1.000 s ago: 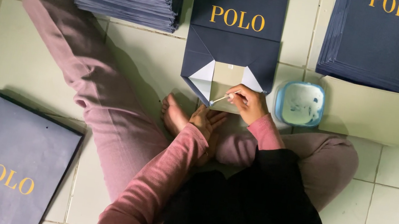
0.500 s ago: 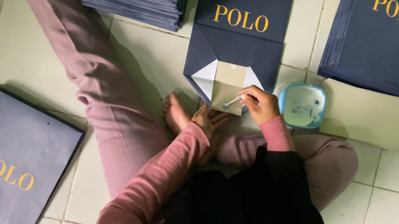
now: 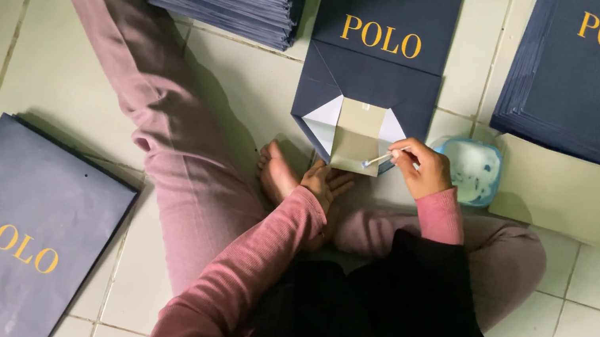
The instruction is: Apply glue to the bottom flaps of a paper bag and fold them to seal the bottom.
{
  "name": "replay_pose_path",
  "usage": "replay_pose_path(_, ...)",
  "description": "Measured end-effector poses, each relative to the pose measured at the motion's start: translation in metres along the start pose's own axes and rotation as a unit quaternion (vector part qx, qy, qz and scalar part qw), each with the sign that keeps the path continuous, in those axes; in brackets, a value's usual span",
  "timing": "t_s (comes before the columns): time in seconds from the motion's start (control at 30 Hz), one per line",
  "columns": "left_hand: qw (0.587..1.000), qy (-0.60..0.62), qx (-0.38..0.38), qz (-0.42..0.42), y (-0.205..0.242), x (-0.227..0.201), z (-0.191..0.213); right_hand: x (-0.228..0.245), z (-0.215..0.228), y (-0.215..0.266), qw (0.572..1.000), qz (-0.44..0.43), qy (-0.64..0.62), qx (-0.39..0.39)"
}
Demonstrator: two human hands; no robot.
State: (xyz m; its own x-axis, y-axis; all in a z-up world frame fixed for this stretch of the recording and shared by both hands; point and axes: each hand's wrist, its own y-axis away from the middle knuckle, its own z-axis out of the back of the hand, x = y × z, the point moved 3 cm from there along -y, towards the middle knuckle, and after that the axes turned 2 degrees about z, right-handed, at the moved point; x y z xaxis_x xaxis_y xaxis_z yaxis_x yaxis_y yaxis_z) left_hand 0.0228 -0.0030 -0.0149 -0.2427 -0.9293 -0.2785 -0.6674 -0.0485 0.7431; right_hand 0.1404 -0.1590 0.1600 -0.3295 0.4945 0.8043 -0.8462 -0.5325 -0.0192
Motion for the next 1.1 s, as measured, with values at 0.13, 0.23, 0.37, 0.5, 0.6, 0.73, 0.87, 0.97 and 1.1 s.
replay_pose_path(0.13,1.0,0.008,-0.014,-0.016,0.0,0.003,0.001,0.041,-0.023,-0.012,0.998,0.02,-0.054,-0.032)
replay_pose_path(0.23,1.0,0.012,-0.025,-0.011,0.0,0.001,-0.002,0.056,-0.05,-0.023,0.996,0.065,-0.052,-0.028)
replay_pose_path(0.37,0.999,0.023,-0.034,-0.022,0.009,0.002,-0.008,0.054,-0.082,-0.036,0.993,0.112,0.031,-0.023)
replay_pose_path(0.5,0.999,0.002,-0.032,-0.031,-0.033,0.026,0.02,0.045,-0.11,-0.062,0.989,0.133,0.057,-0.031)
replay_pose_path(0.6,0.998,0.007,-0.043,-0.037,-0.061,0.045,0.035,0.028,-0.132,-0.081,0.986,0.144,0.08,-0.026)
replay_pose_path(0.73,0.998,-0.012,-0.051,-0.033,-0.034,0.027,0.016,0.045,-0.135,-0.084,0.983,0.164,0.083,-0.024)
replay_pose_path(0.87,0.997,0.006,-0.06,-0.04,-0.043,0.032,0.023,0.047,-0.124,-0.068,0.982,0.163,0.096,0.008)
replay_pose_path(0.97,0.997,0.007,-0.058,-0.044,-0.021,0.02,0.007,0.06,-0.102,-0.044,0.987,0.136,0.089,0.019)
replay_pose_path(1.1,0.997,-0.003,-0.06,-0.047,-0.014,0.013,0.005,0.046,-0.06,-0.016,0.994,0.097,0.048,-0.032)
